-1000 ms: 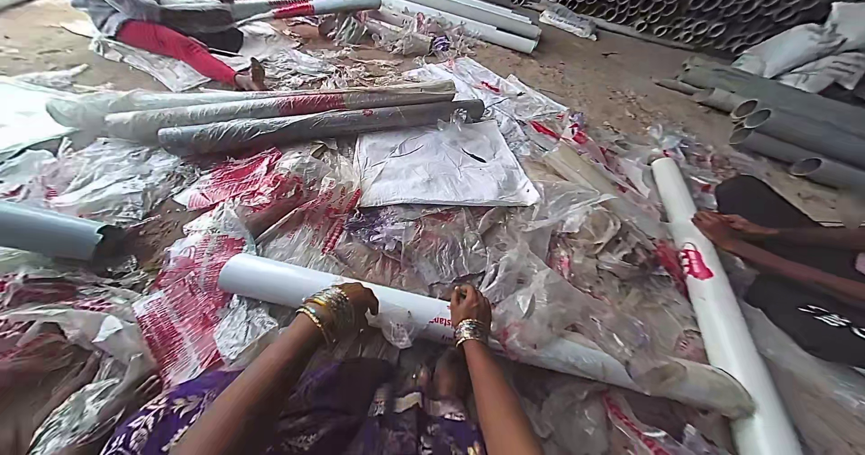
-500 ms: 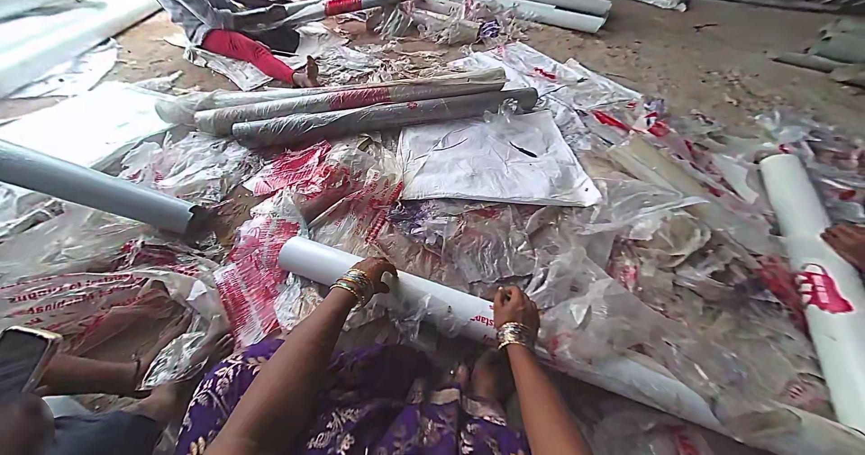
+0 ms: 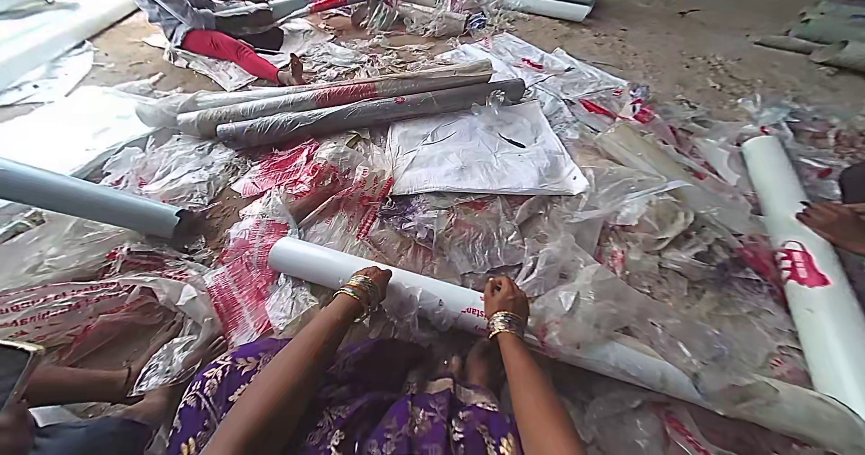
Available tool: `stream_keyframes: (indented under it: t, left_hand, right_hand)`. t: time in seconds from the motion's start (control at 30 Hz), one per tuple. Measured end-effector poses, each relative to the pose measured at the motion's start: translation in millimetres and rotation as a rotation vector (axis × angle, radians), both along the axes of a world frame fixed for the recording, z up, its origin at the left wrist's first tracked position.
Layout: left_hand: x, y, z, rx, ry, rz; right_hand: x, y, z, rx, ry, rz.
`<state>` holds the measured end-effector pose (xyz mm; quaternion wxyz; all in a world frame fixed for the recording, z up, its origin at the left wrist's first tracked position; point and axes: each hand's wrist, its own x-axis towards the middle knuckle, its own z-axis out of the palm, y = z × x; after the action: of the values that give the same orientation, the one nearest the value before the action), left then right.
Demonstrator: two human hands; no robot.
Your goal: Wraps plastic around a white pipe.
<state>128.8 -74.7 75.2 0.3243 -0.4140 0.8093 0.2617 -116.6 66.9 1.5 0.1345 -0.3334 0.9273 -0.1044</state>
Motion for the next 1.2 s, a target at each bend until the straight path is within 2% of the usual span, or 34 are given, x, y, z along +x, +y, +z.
stream_keyframes:
  t: [0.17, 0.33, 0.53, 0.6, 0.67, 0.73, 0.8, 0.87, 0.93, 1.0, 1.07, 1.13, 1.2]
  left_hand:
    - [-33.8, 71.0, 42.1, 0.018, -0.164, -0.076]
    - [-51.3, 122.2, 57.9, 0.004, -0.239, -0.070]
    - [-56.9, 147.5, 73.2, 0.118, -0.191, -0.281]
    - [-55.4, 152.8, 86.9, 0.163, -0.173, -0.259]
    - [-49.6, 163.8, 80.3, 0.132, -0.101, -0.197]
    - [-48.1, 176.5, 74.7, 0.118, -0.123, -0.204]
    - [-41.8, 192.8, 56.8, 0.053, -0.064, -0.176]
    - [-34.9, 198.1, 67.8, 0.120, -0.005, -0.229]
    - [-33.9, 192.9, 109.0, 0.209, -0.021, -0.310]
    - [-30.4, 169.0, 155.3, 0.264, 0.036, -0.300]
    - [-13.5, 124.4, 160.6, 0.164, 0.202, -0.328]
    - [11.8, 73.4, 155.2, -0.018, 0.321, -0.105]
    - [40.1, 22.6, 135.3, -0.140, 0.291, 0.202]
  right_hand:
    - [-0.8, -0.5, -0.7, 0.001, -0.002, 0.000]
    - [1.1, 0.3, 0.2, -0.010, 0.001, 0.002]
    - [0.9, -2.4, 1.5, -0.003, 0.002, -0.007]
    - [2.6, -1.9, 3.8, -0.014, -0.013, -0.018]
    - [2.4, -2.8, 3.4, -0.016, -0.014, -0.020]
    - [2.0, -3.7, 3.0, -0.008, -0.013, -0.018]
    - [1.2, -3.6, 1.0, -0.017, -0.003, -0.021]
    - [0.4, -2.9, 0.7, -0.022, 0.001, -0.023]
    - [1.2, -3.5, 1.3, -0.036, 0.002, -0.014]
    - [3.3, -2.4, -0.7, -0.045, 0.004, -0.004]
    - [4.3, -0.6, -2.7, -0.072, 0.027, 0.005]
    - [3.5, 0.6, -2.4, -0.094, 0.035, 0.012]
    - [4.2, 2.4, -3.6, -0.092, 0.026, 0.011]
